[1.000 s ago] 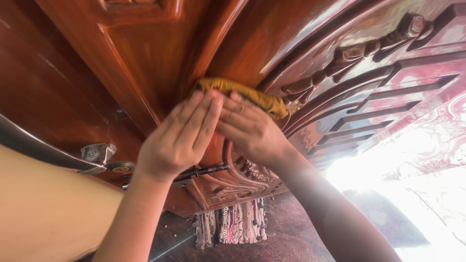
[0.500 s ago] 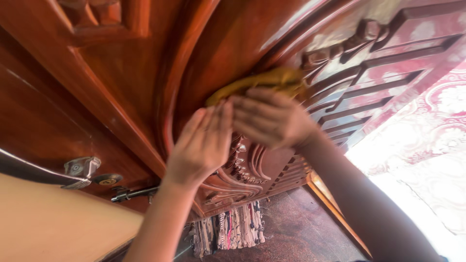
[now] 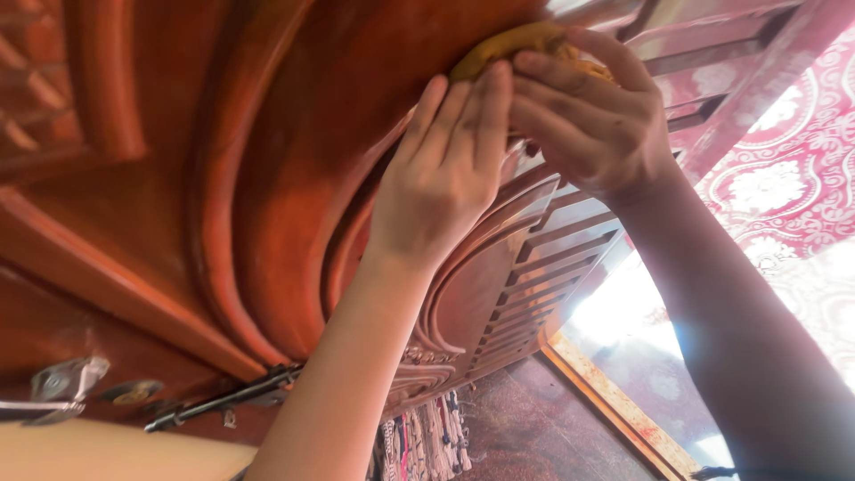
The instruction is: The person wipes the surface of a wooden door with a yellow cloth. They clean the carved details, flat panels, and the area around the metal handle and latch.
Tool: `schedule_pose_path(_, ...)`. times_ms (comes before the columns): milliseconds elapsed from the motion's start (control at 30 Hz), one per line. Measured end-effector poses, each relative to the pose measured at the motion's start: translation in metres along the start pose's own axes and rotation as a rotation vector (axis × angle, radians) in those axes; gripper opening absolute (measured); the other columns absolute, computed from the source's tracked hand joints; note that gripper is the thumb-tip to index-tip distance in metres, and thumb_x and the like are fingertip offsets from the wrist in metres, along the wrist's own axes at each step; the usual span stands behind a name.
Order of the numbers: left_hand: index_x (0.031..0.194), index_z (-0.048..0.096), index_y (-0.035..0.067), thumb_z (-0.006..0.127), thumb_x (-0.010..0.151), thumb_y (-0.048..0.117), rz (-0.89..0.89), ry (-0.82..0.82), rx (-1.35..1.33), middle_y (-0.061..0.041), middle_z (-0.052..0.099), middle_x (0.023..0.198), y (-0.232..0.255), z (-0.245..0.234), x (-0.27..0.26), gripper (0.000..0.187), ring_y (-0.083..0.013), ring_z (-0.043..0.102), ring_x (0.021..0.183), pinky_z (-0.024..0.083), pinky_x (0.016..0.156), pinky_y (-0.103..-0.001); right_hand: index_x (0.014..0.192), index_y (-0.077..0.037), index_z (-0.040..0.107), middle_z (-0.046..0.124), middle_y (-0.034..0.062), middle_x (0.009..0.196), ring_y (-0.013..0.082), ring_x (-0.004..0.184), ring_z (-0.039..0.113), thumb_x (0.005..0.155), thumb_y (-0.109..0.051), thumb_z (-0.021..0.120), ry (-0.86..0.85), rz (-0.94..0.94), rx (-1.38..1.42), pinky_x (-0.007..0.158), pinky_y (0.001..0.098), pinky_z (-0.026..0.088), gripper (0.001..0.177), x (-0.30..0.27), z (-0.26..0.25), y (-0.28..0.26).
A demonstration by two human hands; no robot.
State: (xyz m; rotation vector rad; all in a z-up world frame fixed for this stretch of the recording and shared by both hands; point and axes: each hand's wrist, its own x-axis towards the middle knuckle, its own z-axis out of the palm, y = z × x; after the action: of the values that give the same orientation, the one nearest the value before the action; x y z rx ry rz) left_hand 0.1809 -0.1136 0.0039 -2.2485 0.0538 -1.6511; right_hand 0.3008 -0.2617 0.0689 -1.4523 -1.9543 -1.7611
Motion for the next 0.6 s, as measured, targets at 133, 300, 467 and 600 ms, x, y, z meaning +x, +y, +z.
schedule_pose_path(133, 0.146, 0.052, -0.007, 0.058, 0.108, 0.004, 0.043, 0.050, -0.092, -0.012, 0.069, 0.134, 0.015, 0.031, 0.038, 0.040, -0.0229, 0.064, 0.130, 0.041, 0.125, -0.039, 0.115, 0.001, 0.073, 0.076, 0.0116, 0.120, 0.0278, 0.125, 0.070, 0.103, 0.004, 0.076, 0.082, 0.239, 0.038, 0.111, 0.0456, 0.057, 0.013, -0.030, 0.004, 0.012)
schedule_pose_path(300, 0.143, 0.058, -0.001, 0.058, 0.105, 0.009, 0.107, 0.038, -0.260, -0.011, 0.071, 0.133, 0.030, 0.058, 0.056, 0.039, -0.0218, 0.062, 0.133, 0.037, 0.125, -0.039, 0.126, 0.005, 0.069, 0.066, 0.0211, 0.138, 0.0370, 0.137, 0.060, 0.098, 0.014, 0.065, 0.162, 0.741, 0.136, 0.113, 0.0410, 0.056, 0.030, -0.057, 0.019, -0.024)
schedule_pose_path(467, 0.137, 0.066, -0.001, 0.058, 0.108, 0.014, 0.266, 0.019, -0.155, -0.011, 0.074, 0.128, 0.008, 0.045, 0.031, 0.033, -0.0210, 0.063, 0.131, 0.036, 0.124, -0.038, 0.123, -0.001, 0.074, 0.069, 0.0114, 0.136, 0.0341, 0.137, 0.060, 0.095, 0.011, 0.072, 0.106, 0.821, 0.057, 0.117, 0.0452, 0.055, 0.030, -0.055, 0.024, -0.064)
schedule_pose_path(600, 0.129, 0.071, -0.001, 0.060, 0.106, 0.012, 0.304, -0.024, -0.070, -0.011, 0.075, 0.122, -0.006, 0.026, 0.018, 0.029, -0.0212, 0.067, 0.125, 0.043, 0.120, -0.036, 0.114, 0.000, 0.073, 0.071, 0.0144, 0.130, 0.0316, 0.133, 0.063, 0.081, 0.012, 0.070, 0.038, 0.797, 0.130, 0.102, 0.0446, 0.057, 0.035, -0.040, 0.014, -0.081)
